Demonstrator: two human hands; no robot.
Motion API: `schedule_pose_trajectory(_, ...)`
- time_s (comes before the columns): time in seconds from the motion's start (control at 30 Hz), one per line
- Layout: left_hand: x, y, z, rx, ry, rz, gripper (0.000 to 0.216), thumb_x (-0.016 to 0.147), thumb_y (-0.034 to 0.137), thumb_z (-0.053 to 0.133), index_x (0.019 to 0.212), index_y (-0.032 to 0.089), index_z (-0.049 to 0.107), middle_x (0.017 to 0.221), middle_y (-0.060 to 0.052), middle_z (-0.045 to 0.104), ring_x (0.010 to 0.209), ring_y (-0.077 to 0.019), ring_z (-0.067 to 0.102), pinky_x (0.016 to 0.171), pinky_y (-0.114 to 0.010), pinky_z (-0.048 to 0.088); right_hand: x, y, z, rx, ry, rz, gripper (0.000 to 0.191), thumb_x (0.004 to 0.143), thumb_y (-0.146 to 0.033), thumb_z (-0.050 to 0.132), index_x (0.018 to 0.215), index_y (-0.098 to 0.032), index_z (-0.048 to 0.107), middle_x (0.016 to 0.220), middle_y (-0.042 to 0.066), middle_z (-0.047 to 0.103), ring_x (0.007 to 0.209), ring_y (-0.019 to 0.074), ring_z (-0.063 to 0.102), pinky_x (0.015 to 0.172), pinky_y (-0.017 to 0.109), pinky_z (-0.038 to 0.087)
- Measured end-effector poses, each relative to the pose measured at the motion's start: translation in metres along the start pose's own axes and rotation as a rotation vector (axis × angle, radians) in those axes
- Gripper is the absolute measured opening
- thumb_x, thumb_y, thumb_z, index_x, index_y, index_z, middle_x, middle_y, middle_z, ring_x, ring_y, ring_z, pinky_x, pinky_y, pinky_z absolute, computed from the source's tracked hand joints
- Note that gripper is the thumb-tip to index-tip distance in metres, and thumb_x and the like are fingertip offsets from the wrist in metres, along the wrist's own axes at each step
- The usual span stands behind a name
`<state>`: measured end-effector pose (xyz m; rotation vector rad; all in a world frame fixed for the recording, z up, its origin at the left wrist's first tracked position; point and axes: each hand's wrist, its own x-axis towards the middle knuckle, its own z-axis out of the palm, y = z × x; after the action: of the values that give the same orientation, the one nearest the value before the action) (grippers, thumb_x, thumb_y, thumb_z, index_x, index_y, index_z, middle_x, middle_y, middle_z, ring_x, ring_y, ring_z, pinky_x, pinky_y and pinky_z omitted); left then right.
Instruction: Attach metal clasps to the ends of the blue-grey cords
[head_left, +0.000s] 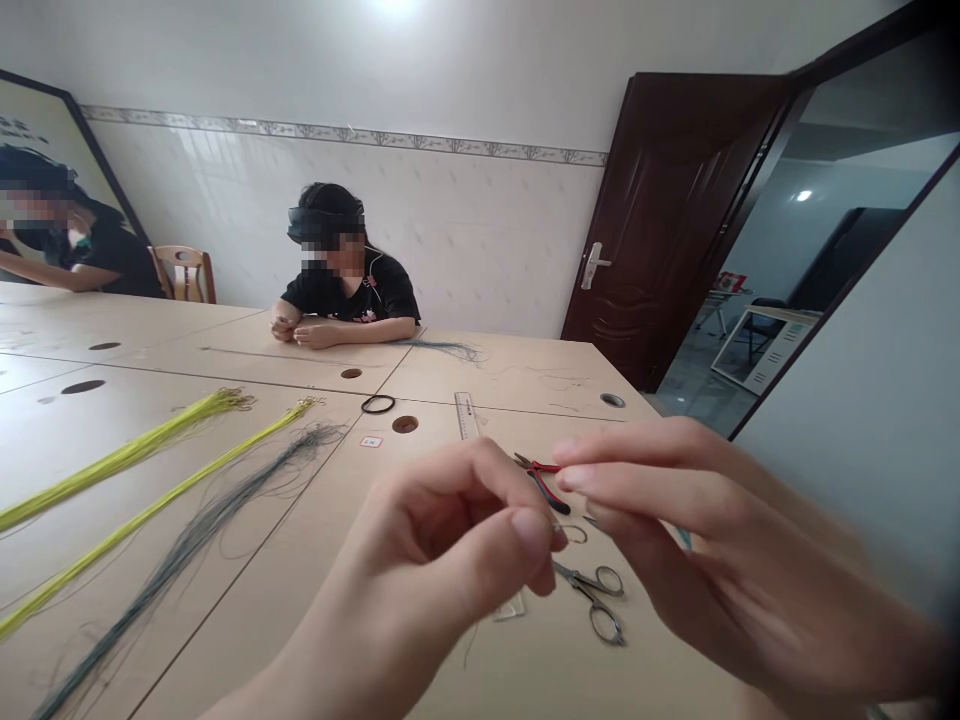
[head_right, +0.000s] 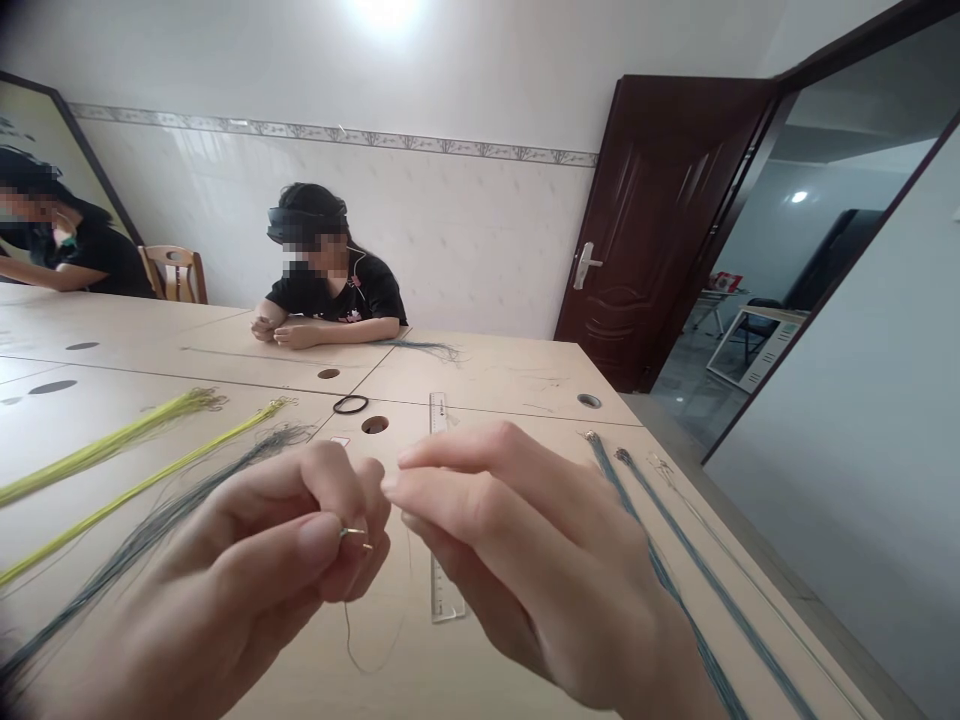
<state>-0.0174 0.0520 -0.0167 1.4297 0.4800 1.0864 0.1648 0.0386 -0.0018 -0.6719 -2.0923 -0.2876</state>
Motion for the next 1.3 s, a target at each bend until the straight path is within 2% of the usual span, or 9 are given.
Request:
schedule_pose_trajectory(0.1, 0.003, -0.004, -0.001, -0.229, -0.056, -0.132, 0.018, 0.083, 0.019, 0.051, 0.066, 0.018, 0.055, 0.056, 0.003, 0.048, 0.054, -0.0069, 0.04, 0.053, -0.016, 0.034, 0.0, 0.003, -0.003, -0.044, -0.07, -0.053, 0.019, 0.089, -0.019, 0.054, 0.106, -0.024, 0.06, 0.105, 0.001, 0.063, 0.091, 0.0125, 0.064, 0.073, 0.019, 0.056)
schedule_pose_trajectory(0.2, 0.005, -0.005, 0.0, -0.329, -0.059, -0.192, 0.015, 0.081, 0.019, 0.053, 0.066, 0.017, 0.056, 0.057, 0.002, 0.047, 0.053, -0.0058, 0.038, 0.052, -0.015, 0.032, -0.004, -0.004, -0.003, -0.14, -0.001, -0.02, 0.018, 0.083, -0.026, 0.062, 0.102, -0.028, 0.061, 0.099, -0.003, 0.066, 0.078, 0.0117, 0.066, 0.064, 0.018, 0.057)
schedule_pose_trajectory(0.47, 0.008, -0.006, 0.0, -0.487, -0.087, -0.294, 0.016, 0.079, 0.022, 0.057, 0.065, 0.015, 0.053, 0.05, 0.006, 0.037, 0.047, -0.0032, 0.03, 0.049, -0.015, 0.026, -0.003, -0.008, -0.003, -0.038, 0.056, -0.074, 0.03, 0.076, -0.004, 0.065, 0.102, -0.018, 0.059, 0.099, -0.001, 0.063, 0.083, 0.007, 0.063, 0.075, 0.008, 0.051)
schedule_pose_trajectory(0.77, 0.008, -0.012, 0.001, -0.513, -0.124, -0.324, 0.016, 0.081, 0.021, 0.053, 0.067, 0.015, 0.049, 0.053, 0.006, 0.038, 0.047, -0.0033, 0.029, 0.049, -0.018, 0.023, 0.002, -0.004, 0.0, -0.063, -0.043, -0.081, 0.01, 0.088, -0.015, 0.054, 0.096, -0.019, 0.058, 0.092, 0.001, 0.064, 0.084, 0.0097, 0.063, 0.072, 0.016, 0.054)
schedule_pose_trajectory(0.87, 0.007, -0.012, 0.003, -0.304, -0.121, -0.225, 0.02, 0.083, 0.026, 0.053, 0.067, 0.016, 0.049, 0.055, 0.005, 0.04, 0.051, -0.0048, 0.032, 0.049, -0.017, 0.026, -0.001, -0.001, 0.003, -0.002, 0.053, 0.092, 0.006, 0.089, -0.016, 0.052, 0.087, -0.021, 0.056, 0.081, 0.0, 0.061, 0.075, 0.0095, 0.062, 0.062, 0.018, 0.054)
schedule_pose_trajectory(1.0, 0.004, -0.021, 0.019, 0.397, -0.051, 0.089, 0.014, 0.08, 0.012, 0.05, 0.066, 0.017, 0.05, 0.058, 0.004, 0.045, 0.053, -0.006, 0.038, 0.048, -0.016, 0.029, -0.003, 0.032, -0.01, -0.095, 0.217, 0.522, 0.011, 0.089, -0.029, 0.051, 0.084, -0.02, 0.054, 0.078, 0.0, 0.061, 0.072, 0.0115, 0.062, 0.06, 0.022, 0.056)
schedule_pose_trajectory(1.13, -0.01, -0.073, 0.052, 0.64, -0.224, 0.514, 0.014, 0.072, 0.005, 0.044, 0.066, 0.017, 0.049, 0.059, 0.003, 0.046, 0.046, -0.0044, 0.039, 0.044, -0.015, 0.032, -0.019, 0.104, -0.042, -0.366, 0.03, 0.892, 0.02, 0.091, -0.033, 0.045, 0.091, -0.018, 0.059, 0.086, 0.003, 0.064, 0.079, 0.0146, 0.063, 0.062, 0.025, 0.054)
schedule_pose_trajectory(1.27, -0.039, -0.151, 0.094, 0.971, -0.375, 0.832, 0.033, 0.085, 0.026, 0.052, 0.055, 0.017, 0.041, 0.047, 0.002, 0.042, 0.039, -0.009, 0.032, 0.039, -0.023, 0.027, -0.049, 0.157, -0.067, -0.494, -0.256, 1.113, 0.018, 0.088, -0.028, 0.056, 0.09, -0.012, 0.061, 0.084, 0.003, 0.063, 0.074, 0.0132, 0.061, 0.067, 0.03, 0.052)
schedule_pose_trajectory(1.3, -0.047, -0.166, 0.103, 0.908, -0.373, 0.872, 0.037, 0.086, 0.028, 0.051, 0.053, 0.017, 0.039, 0.042, 0.004, 0.035, 0.036, -0.0082, 0.024, 0.037, -0.023, 0.024, -0.056, 0.162, -0.07, -0.514, -0.299, 1.142, 0.019, 0.088, -0.029, 0.056, 0.094, -0.011, 0.061, 0.089, 0.004, 0.063, 0.076, 0.0135, 0.061, 0.069, 0.031, 0.053)
